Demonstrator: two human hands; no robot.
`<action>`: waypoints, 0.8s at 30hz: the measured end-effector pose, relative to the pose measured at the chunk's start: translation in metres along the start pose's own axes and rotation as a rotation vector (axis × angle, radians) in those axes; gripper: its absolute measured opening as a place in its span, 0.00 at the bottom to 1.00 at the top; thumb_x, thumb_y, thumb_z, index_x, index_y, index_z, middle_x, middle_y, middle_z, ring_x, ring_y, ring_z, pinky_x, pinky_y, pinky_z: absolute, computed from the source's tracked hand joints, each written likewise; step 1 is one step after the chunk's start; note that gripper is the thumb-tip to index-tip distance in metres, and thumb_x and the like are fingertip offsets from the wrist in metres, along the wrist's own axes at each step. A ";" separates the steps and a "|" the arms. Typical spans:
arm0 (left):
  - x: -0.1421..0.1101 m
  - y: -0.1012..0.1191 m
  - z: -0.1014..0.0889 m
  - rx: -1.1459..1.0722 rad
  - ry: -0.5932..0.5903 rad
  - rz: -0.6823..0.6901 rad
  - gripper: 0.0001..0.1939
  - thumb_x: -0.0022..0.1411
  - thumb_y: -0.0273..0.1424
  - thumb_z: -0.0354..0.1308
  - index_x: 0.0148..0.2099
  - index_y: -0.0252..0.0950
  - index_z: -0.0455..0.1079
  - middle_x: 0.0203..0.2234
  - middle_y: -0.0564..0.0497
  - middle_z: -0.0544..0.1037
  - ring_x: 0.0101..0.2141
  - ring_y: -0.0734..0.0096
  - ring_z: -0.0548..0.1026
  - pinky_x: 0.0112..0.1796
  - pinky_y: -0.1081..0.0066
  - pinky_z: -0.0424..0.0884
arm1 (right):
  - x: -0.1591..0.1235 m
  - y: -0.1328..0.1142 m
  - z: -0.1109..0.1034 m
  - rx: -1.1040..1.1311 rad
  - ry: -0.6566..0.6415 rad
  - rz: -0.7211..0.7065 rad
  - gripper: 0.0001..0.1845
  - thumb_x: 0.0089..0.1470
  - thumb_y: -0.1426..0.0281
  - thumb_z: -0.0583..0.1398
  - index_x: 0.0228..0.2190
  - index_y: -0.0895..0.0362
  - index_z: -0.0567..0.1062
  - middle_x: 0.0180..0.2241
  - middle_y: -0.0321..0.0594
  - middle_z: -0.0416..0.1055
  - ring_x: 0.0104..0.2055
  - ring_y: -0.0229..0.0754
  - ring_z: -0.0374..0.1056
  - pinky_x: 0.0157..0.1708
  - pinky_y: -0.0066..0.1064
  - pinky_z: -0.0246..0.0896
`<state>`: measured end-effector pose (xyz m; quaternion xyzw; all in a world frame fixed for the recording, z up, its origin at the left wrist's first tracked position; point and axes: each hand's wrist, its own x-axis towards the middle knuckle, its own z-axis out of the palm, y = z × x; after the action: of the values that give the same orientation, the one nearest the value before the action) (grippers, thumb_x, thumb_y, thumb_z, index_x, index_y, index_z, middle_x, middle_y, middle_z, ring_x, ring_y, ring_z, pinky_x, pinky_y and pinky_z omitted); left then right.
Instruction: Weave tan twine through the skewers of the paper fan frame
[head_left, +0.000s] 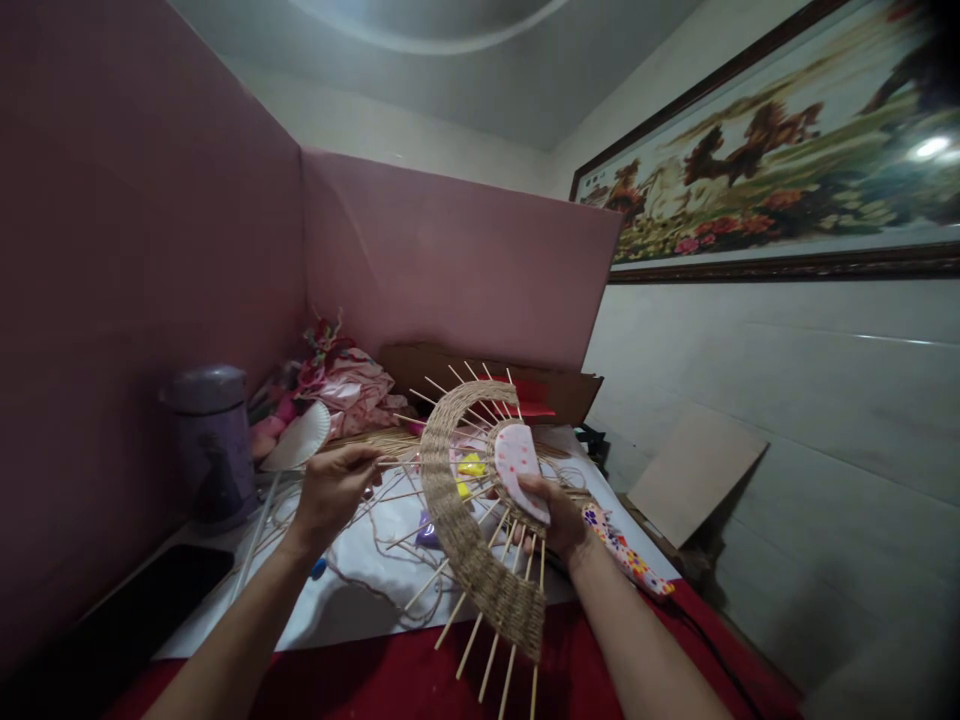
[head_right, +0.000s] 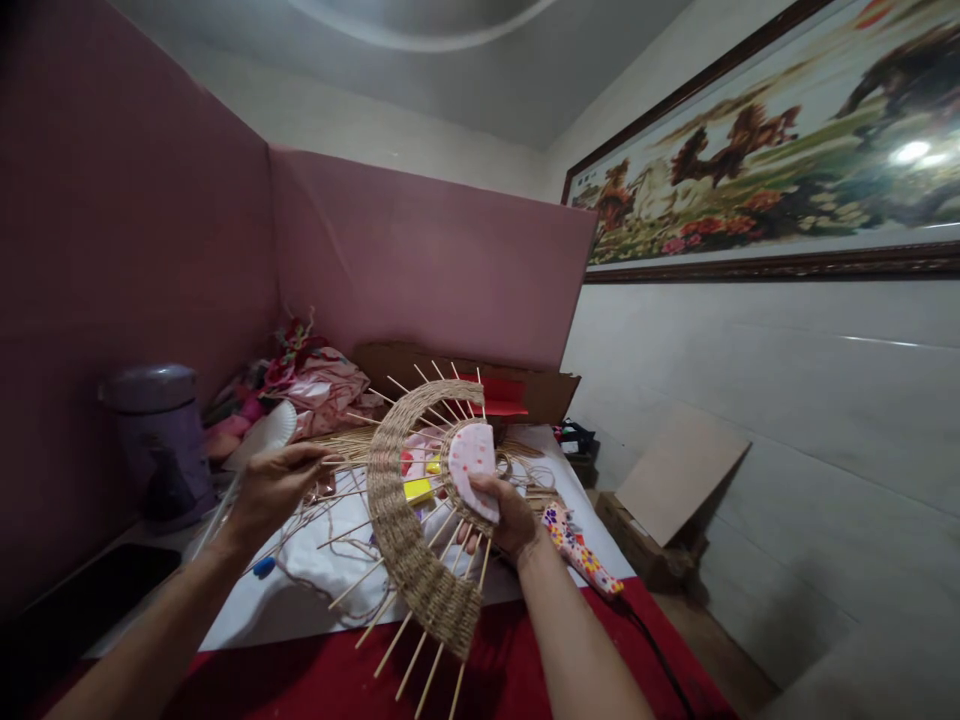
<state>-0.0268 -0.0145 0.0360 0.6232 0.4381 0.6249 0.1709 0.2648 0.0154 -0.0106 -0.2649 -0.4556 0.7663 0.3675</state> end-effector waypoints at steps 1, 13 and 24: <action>-0.001 0.000 0.003 -0.029 -0.019 -0.031 0.03 0.45 0.31 0.63 0.24 0.37 0.76 0.13 0.54 0.72 0.16 0.75 0.66 0.18 0.77 0.61 | 0.000 0.000 0.001 -0.001 -0.003 0.006 0.20 0.49 0.61 0.55 0.31 0.68 0.74 0.17 0.46 0.74 0.15 0.43 0.69 0.10 0.27 0.64; -0.005 -0.002 0.016 -0.132 -0.040 -0.113 0.04 0.42 0.29 0.65 0.21 0.34 0.75 0.13 0.53 0.71 0.16 0.78 0.64 0.17 0.79 0.60 | -0.001 0.005 0.009 0.044 -0.065 -0.025 0.19 0.48 0.63 0.57 0.34 0.68 0.74 0.21 0.45 0.75 0.16 0.42 0.70 0.10 0.27 0.65; -0.001 -0.021 0.001 0.214 0.041 0.207 0.03 0.47 0.29 0.62 0.28 0.38 0.75 0.24 0.50 0.78 0.27 0.67 0.73 0.31 0.72 0.66 | 0.002 0.007 0.004 -0.007 -0.088 0.033 0.19 0.49 0.64 0.55 0.34 0.68 0.74 0.27 0.49 0.76 0.18 0.44 0.71 0.10 0.27 0.65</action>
<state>-0.0325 -0.0029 0.0193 0.6669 0.4392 0.6013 0.0292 0.2581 0.0125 -0.0154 -0.2398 -0.4694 0.7816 0.3336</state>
